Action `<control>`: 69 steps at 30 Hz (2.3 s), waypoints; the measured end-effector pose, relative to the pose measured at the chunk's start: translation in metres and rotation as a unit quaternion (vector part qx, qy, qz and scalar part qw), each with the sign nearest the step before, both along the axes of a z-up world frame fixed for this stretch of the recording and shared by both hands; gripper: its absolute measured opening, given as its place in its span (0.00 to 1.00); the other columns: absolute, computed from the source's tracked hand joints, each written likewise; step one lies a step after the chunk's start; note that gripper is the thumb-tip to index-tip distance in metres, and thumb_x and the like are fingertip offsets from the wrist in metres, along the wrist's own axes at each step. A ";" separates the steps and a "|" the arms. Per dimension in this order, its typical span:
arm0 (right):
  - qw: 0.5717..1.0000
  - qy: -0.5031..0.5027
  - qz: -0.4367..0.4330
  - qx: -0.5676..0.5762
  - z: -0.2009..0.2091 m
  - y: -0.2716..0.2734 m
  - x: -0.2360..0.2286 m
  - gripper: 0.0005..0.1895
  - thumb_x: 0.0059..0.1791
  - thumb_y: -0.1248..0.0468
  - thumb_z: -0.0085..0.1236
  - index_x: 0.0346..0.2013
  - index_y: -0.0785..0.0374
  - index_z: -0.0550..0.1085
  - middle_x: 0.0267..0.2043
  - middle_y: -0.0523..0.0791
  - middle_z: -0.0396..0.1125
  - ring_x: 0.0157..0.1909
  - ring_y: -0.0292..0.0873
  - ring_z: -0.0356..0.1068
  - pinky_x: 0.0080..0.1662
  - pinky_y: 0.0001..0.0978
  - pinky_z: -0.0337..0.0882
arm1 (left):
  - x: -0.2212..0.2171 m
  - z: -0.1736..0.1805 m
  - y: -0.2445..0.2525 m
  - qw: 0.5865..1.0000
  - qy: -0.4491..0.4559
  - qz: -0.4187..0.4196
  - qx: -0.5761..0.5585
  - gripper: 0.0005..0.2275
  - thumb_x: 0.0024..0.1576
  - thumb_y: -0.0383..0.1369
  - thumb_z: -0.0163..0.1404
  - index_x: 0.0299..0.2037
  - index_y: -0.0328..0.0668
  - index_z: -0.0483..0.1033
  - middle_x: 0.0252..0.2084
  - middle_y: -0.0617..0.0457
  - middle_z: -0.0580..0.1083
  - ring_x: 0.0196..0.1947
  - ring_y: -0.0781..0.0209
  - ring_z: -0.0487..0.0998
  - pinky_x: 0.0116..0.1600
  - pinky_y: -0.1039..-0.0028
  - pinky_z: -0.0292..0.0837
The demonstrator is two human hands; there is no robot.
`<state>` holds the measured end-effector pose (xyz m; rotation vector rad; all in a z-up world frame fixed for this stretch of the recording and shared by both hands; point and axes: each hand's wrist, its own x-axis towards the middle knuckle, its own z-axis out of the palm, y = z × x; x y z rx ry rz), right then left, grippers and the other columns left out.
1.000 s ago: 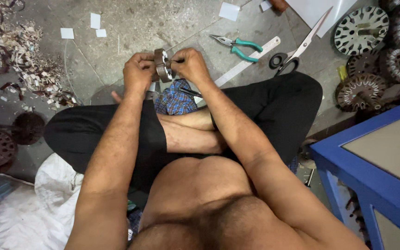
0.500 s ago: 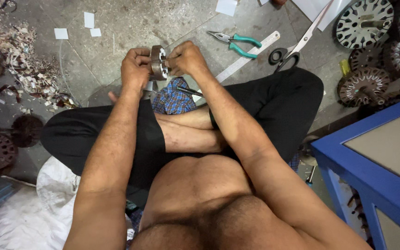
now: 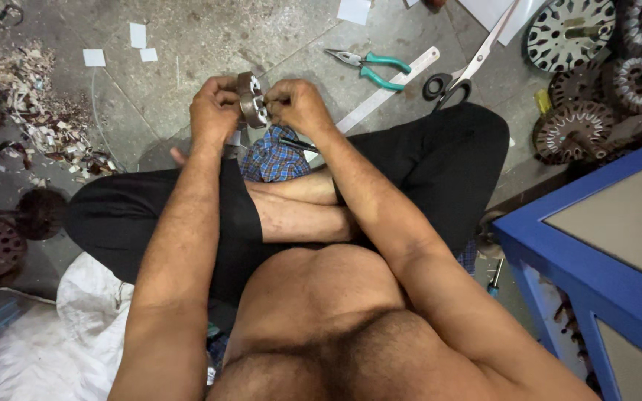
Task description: The person sits on the floor and assembles small electrical components by inserting white rectangular pieces into slots on a circular metal part. They repeatedly pick up pieces from the floor, insert them into the component, and occasionally inspect the assembly.
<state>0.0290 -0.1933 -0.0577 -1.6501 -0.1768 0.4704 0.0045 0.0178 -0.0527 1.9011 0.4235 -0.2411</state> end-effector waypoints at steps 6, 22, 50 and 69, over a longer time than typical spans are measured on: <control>0.996 0.065 0.000 -0.066 0.019 0.004 0.003 0.10 0.51 0.64 0.63 0.31 0.69 0.80 0.24 0.47 0.74 0.24 0.37 0.76 0.28 0.29 0.75 | 0.000 0.010 -0.001 1.000 -0.004 -0.003 0.023 0.14 0.57 0.19 0.51 0.50 0.39 0.82 0.38 0.53 0.82 0.36 0.70 0.82 0.40 0.81 0.76; 0.982 -0.009 -0.056 -0.182 0.035 0.014 0.004 0.09 0.49 0.61 0.63 0.31 0.65 0.81 0.19 0.47 0.73 0.20 0.40 0.76 0.29 0.36 0.74 | 0.009 0.010 0.000 0.998 0.025 -0.009 -0.057 0.20 0.52 0.16 0.54 0.54 0.42 0.82 0.41 0.53 0.82 0.35 0.68 0.81 0.37 0.78 0.79; 0.987 0.139 -0.052 -0.062 0.036 0.010 0.008 0.09 0.51 0.61 0.62 0.36 0.67 0.80 0.19 0.46 0.72 0.17 0.38 0.74 0.18 0.29 0.71 | 0.016 0.011 0.007 0.996 0.042 -0.073 -0.017 0.16 0.55 0.18 0.55 0.52 0.39 0.81 0.37 0.55 0.79 0.31 0.70 0.77 0.33 0.79 0.73; 0.988 0.141 -0.042 -0.045 0.022 0.012 0.008 0.10 0.51 0.61 0.61 0.34 0.67 0.79 0.19 0.47 0.72 0.17 0.39 0.73 0.19 0.30 0.71 | 0.013 -0.003 0.004 0.997 -0.044 -0.056 0.021 0.17 0.51 0.20 0.55 0.51 0.39 0.81 0.38 0.52 0.82 0.34 0.68 0.80 0.39 0.77 0.76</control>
